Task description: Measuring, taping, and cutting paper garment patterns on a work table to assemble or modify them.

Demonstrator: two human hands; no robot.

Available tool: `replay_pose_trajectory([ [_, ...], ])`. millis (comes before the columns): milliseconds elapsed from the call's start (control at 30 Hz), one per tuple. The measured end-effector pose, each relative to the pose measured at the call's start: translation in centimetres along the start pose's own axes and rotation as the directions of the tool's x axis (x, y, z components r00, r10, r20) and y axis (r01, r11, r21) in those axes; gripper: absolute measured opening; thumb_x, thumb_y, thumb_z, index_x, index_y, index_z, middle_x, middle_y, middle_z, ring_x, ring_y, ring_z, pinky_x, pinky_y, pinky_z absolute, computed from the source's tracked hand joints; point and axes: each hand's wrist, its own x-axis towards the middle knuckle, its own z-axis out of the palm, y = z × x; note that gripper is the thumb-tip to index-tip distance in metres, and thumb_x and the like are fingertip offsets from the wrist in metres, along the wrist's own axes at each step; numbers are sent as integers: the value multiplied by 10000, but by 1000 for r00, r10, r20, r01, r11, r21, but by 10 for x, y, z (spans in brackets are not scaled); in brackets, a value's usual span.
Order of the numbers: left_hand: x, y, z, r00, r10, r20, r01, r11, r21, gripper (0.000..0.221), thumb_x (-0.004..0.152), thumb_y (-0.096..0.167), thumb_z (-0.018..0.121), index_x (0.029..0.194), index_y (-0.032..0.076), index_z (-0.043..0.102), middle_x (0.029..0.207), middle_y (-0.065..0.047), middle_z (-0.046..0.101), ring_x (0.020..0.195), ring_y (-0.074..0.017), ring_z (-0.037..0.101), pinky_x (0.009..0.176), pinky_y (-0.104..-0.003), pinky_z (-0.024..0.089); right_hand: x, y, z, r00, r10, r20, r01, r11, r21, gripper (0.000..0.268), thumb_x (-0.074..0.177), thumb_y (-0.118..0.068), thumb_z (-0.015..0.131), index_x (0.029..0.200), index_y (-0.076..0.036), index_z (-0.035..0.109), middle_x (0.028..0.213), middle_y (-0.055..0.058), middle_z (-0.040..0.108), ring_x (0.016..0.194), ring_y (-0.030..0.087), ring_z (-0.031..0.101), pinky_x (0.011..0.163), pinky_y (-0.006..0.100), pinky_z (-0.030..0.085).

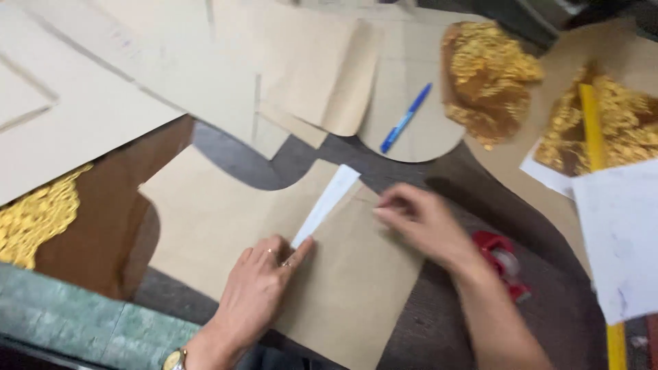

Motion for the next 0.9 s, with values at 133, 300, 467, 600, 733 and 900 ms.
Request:
replay_pose_trajectory([
  [133, 66, 58, -30, 944, 253, -211, -282, 952, -121, 507, 910, 133, 561, 1399, 114, 428, 1149, -169, 519, 969, -342, 543, 801, -460, 453, -85, 17, -79, 838, 376, -395, -371, 924, 91, 213, 873, -245, 640, 1008, -93, 702, 987, 66, 732, 877, 180, 647, 864, 306, 469],
  [300, 156, 159, -11, 812, 581, -65, -584, 810, -52, 662, 810, 39, 550, 1445, 95, 375, 1441, -171, 428, 1307, -336, 405, 967, -503, 387, -151, 99, -124, 755, 532, -384, -564, 825, 35, 328, 839, -301, 641, 1030, -68, 771, 1103, 56, 767, 1072, 161, 640, 992, 298, 408],
  [467, 205, 218, 54, 736, 644, 209, -664, 746, 39, 557, 812, 122, 713, 1337, 151, 526, 1331, -58, 526, 1284, -276, 459, 1015, -547, 392, -150, 92, -110, 896, 407, -178, -405, 913, 50, 331, 836, -263, 676, 1004, 12, 757, 1187, 211, 658, 1192, 391, 573, 997, 543, 453],
  [600, 222, 221, 60, 713, 670, 207, -681, 732, -26, 542, 672, 186, 845, 1181, 157, 662, 1171, -37, 614, 1066, -273, 613, 870, -486, 504, -150, 118, -110, 897, 397, -195, -389, 918, 82, 207, 808, -187, 739, 829, 19, 759, 1136, 167, 651, 1177, 386, 569, 932, 521, 473],
  [733, 219, 218, 34, 712, 656, 250, -674, 739, -20, 638, 654, 317, 856, 1221, 162, 609, 1162, 3, 596, 1044, -247, 594, 827, -419, 519, -184, 129, -119, 876, 436, -208, -412, 899, 148, 218, 782, -149, 751, 744, 65, 721, 1076, 180, 651, 1113, 369, 601, 865, 502, 513],
  [900, 219, 219, 33, 719, 642, 265, -671, 741, 28, 658, 661, 361, 847, 1245, 193, 593, 1189, 24, 591, 1071, -219, 578, 848, -396, 510, -210, 162, -106, 815, 550, -182, -479, 817, 322, 229, 818, -104, 734, 738, 105, 686, 1013, 198, 672, 982, 315, 622, 706, 411, 557],
])
